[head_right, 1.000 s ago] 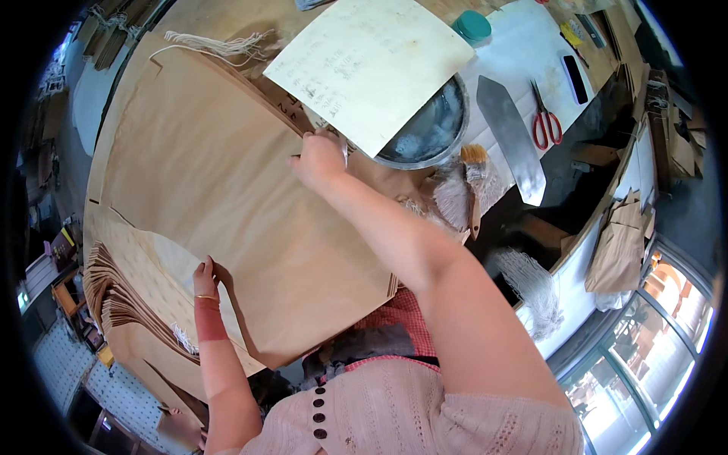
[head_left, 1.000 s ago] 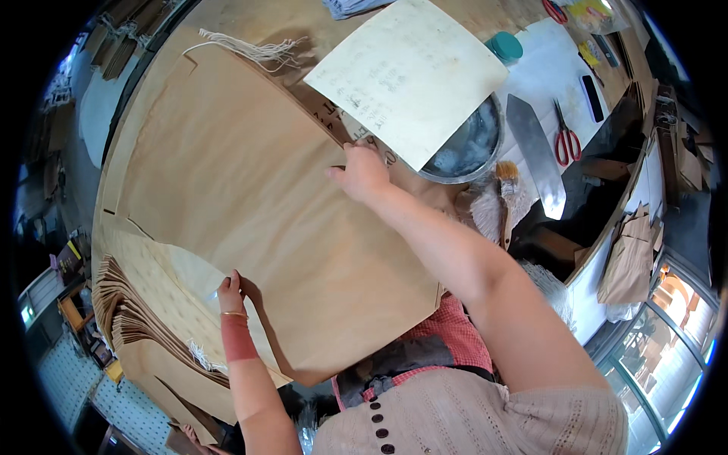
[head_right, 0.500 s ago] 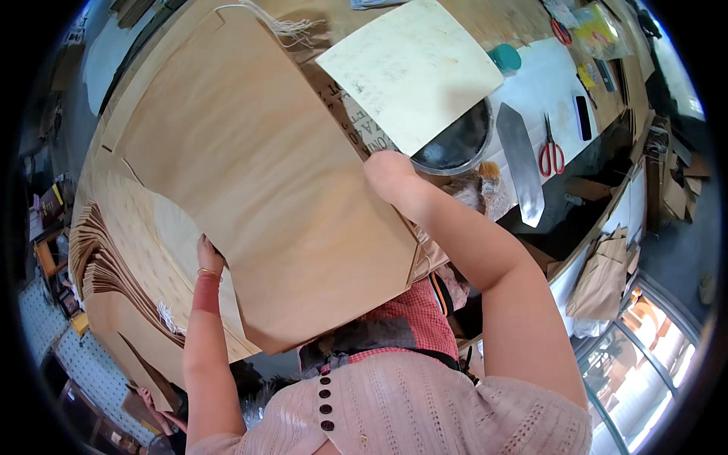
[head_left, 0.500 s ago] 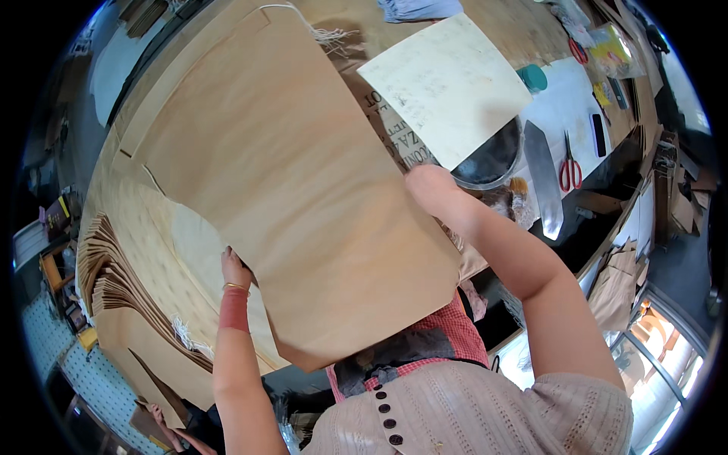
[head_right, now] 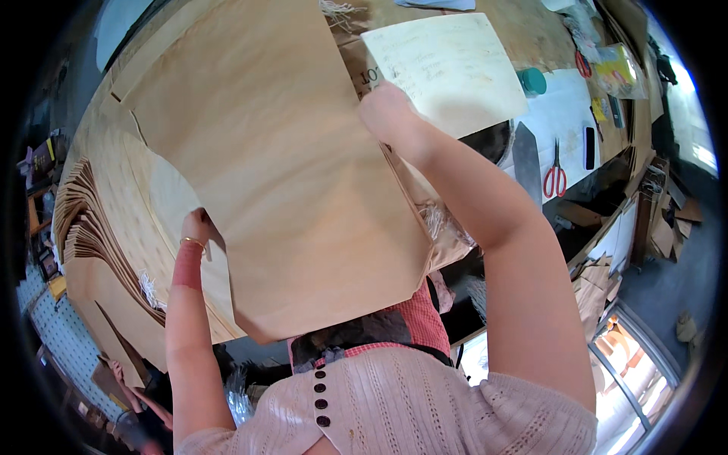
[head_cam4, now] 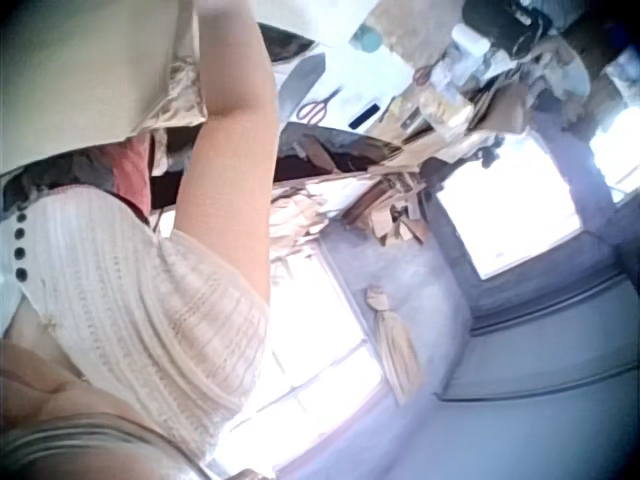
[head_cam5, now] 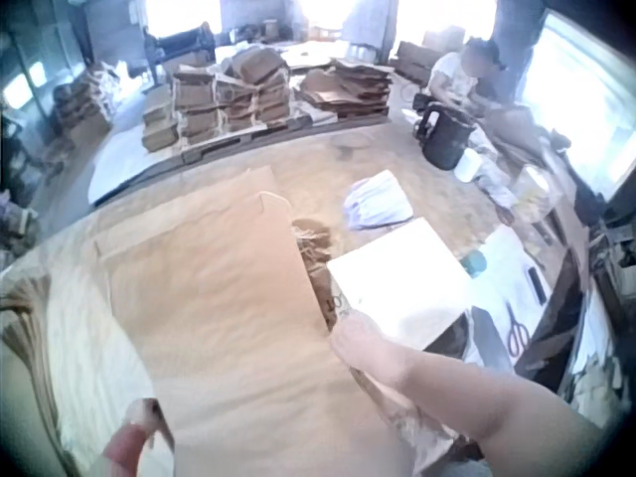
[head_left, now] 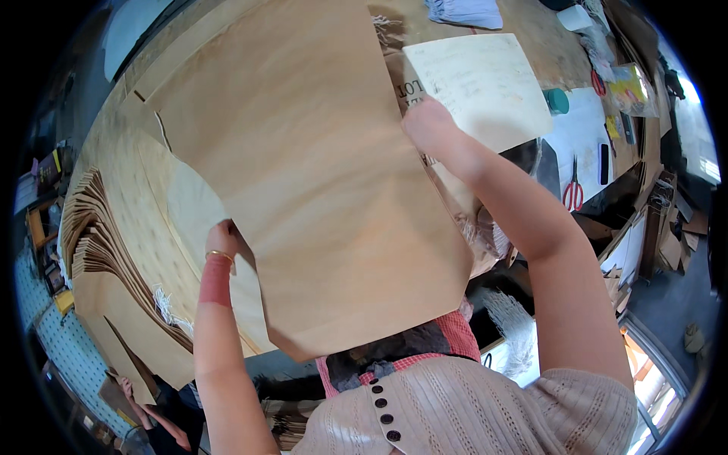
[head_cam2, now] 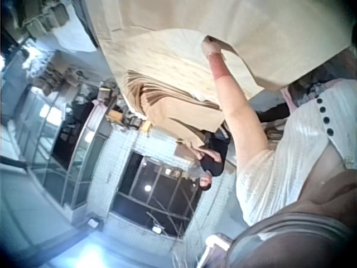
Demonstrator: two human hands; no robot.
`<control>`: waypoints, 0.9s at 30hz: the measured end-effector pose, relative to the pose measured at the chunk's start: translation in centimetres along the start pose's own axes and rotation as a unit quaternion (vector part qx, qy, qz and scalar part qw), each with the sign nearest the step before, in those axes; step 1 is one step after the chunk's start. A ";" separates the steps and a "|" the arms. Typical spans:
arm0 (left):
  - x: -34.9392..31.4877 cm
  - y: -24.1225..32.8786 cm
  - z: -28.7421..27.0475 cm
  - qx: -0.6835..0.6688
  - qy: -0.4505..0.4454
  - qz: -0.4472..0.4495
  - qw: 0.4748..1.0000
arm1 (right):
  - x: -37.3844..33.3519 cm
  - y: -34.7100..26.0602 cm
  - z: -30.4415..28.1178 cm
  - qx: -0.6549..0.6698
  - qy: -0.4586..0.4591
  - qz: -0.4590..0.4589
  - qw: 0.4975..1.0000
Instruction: The person stacks flat brown paper sheets on a table, aligns them, and secures the bundle with a white string. They then fold the top edge of the stack and wrap the bundle with clear plastic tape. The person handles the paper sheets and string by hand throughout the process.
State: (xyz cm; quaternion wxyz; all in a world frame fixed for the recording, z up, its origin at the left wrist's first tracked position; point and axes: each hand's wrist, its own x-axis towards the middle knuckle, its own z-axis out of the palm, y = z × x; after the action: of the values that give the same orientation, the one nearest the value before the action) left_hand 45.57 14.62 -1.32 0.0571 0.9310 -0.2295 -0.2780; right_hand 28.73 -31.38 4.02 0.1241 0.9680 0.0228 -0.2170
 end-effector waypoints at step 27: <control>-15.1 6.7 -13.9 -0.273 0.024 -0.005 0.962 | -1.6 -9.3 -6.1 0.233 0.049 0.089 0.967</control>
State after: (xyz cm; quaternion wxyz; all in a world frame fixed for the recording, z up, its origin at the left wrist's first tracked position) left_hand 39.33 15.29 19.34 0.3136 0.8873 -0.1389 -0.3082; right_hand 28.84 -20.81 7.86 -0.0878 0.9777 -0.1088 -0.1567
